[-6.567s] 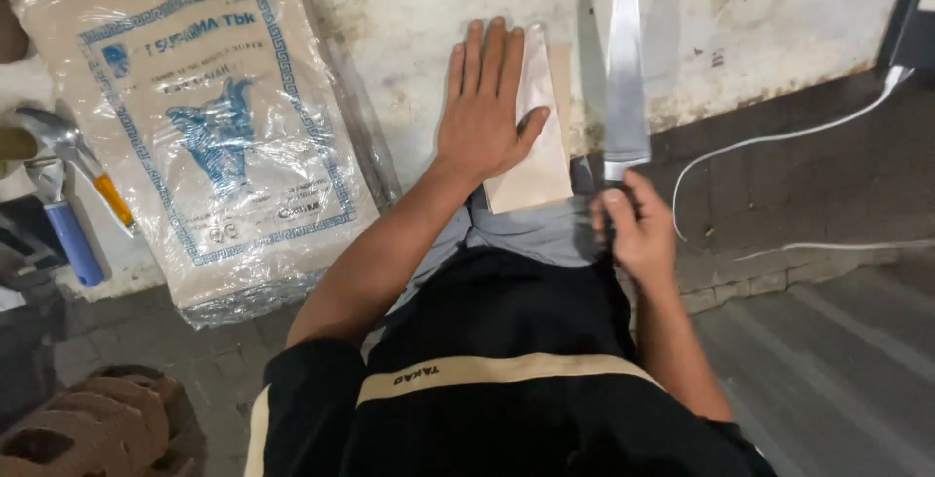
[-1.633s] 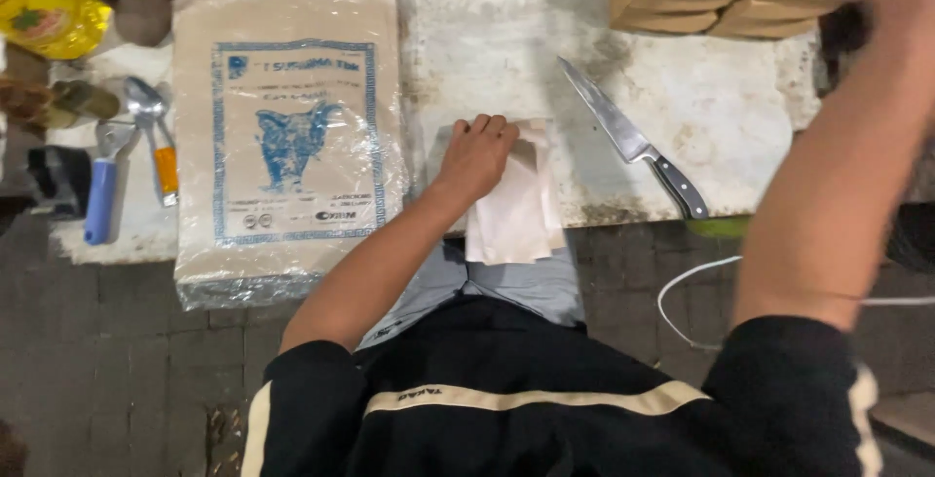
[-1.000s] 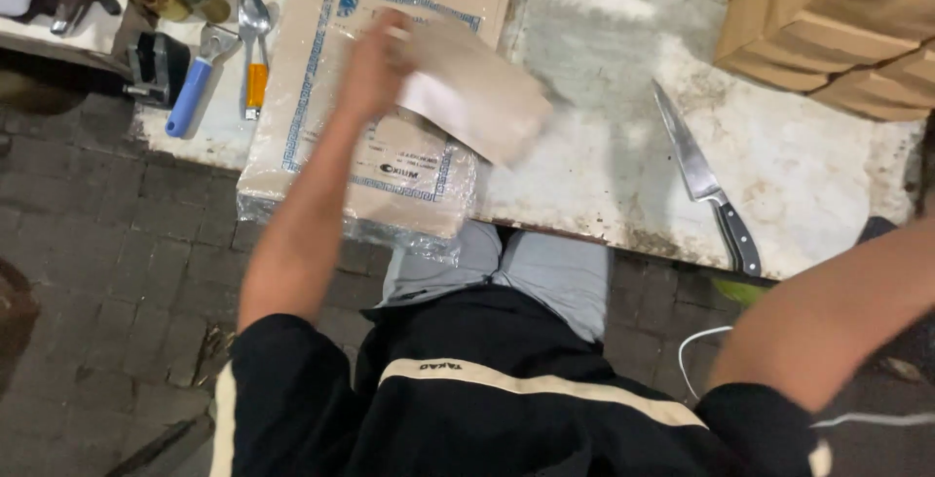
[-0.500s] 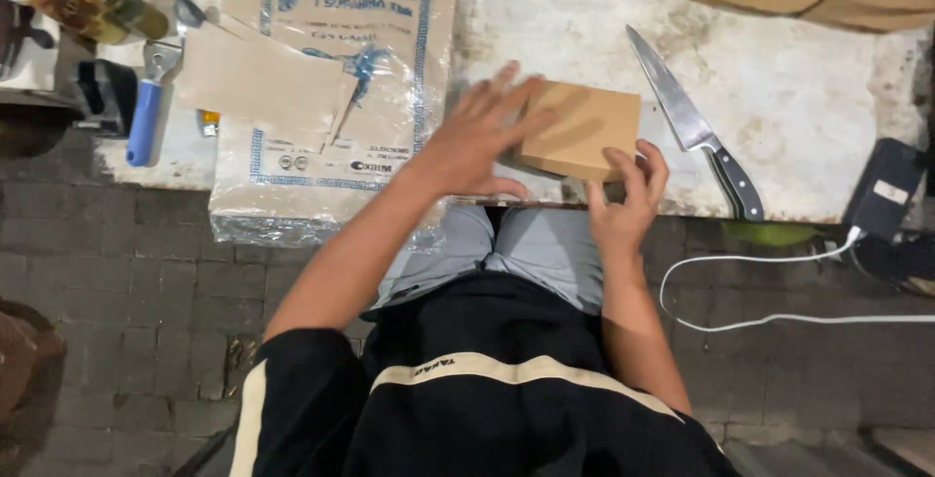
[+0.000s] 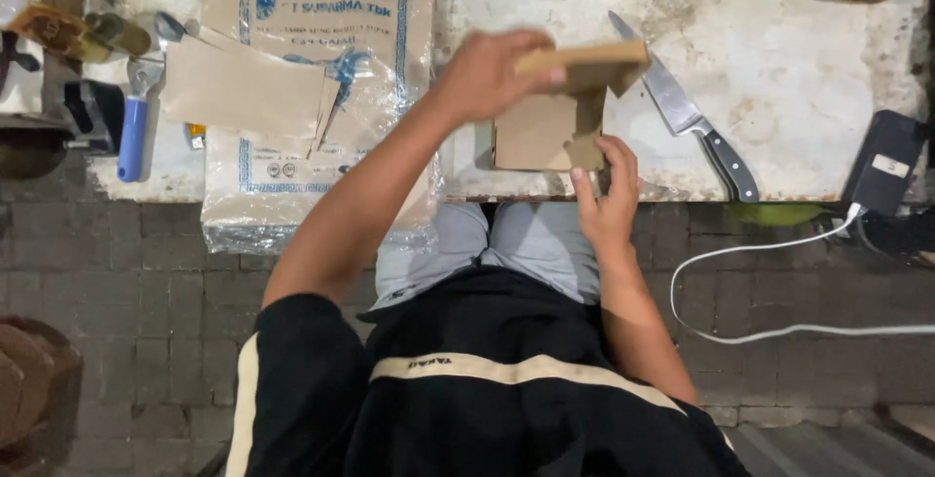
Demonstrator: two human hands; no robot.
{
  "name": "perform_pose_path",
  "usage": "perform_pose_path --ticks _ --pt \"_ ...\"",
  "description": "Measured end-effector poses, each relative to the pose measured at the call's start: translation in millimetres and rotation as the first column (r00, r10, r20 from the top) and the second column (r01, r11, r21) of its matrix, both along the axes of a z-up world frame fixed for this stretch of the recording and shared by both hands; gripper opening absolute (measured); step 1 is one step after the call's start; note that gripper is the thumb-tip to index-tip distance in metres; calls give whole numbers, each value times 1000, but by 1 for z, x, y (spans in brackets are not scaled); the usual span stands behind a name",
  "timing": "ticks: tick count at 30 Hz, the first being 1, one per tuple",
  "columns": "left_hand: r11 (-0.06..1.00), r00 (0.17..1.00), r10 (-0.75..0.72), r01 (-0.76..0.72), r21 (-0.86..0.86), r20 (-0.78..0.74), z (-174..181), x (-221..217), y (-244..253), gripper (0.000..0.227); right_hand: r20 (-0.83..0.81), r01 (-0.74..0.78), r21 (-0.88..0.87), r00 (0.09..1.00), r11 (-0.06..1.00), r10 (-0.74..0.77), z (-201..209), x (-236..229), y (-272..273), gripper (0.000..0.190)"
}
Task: The person assembles small cardboard boxes by inserting pre-cut paper liners into the box base and folding the flaps. They repeat this process for multiple boxes, stacking the completed units on the table.
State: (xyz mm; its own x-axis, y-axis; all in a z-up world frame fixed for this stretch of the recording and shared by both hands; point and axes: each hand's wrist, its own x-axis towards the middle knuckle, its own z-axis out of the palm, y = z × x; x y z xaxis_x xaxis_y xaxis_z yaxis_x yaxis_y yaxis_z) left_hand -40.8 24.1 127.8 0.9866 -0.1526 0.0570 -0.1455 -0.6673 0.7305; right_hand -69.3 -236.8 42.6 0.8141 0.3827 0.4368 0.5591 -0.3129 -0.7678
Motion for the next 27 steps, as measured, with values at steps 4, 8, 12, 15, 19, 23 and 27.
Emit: perform_pose_path --ticks 4,8,12,15,19,23,27 --pt "849 950 296 -215 -482 97 -16 33 6 32 8 4 -7 1000 1000 -4 -1 4 0 37" --pt "694 793 607 -499 -519 50 -32 71 7 47 47 -19 -22 999 1000 20 -1 5 0 36" --pt "492 634 763 -692 -527 -120 -116 134 18 45 53 -53 10 997 999 52 -2 4 0 34" --pt "425 572 754 -800 -423 -324 -123 134 31 58 81 -58 -39 995 998 61 -8 5 -1 35" --pt "696 764 645 -577 -428 18 -65 58 67 45 85 -27 -16 996 1000 28 -5 1 1 37" --pt "635 612 689 -768 83 388 -92 -32 184 9 -43 -32 22 999 999 33 0 -2 1 38" --pt "278 407 891 -838 470 199 -84 -147 263 20 -26 -69 5 997 998 69 5 -3 3 35"
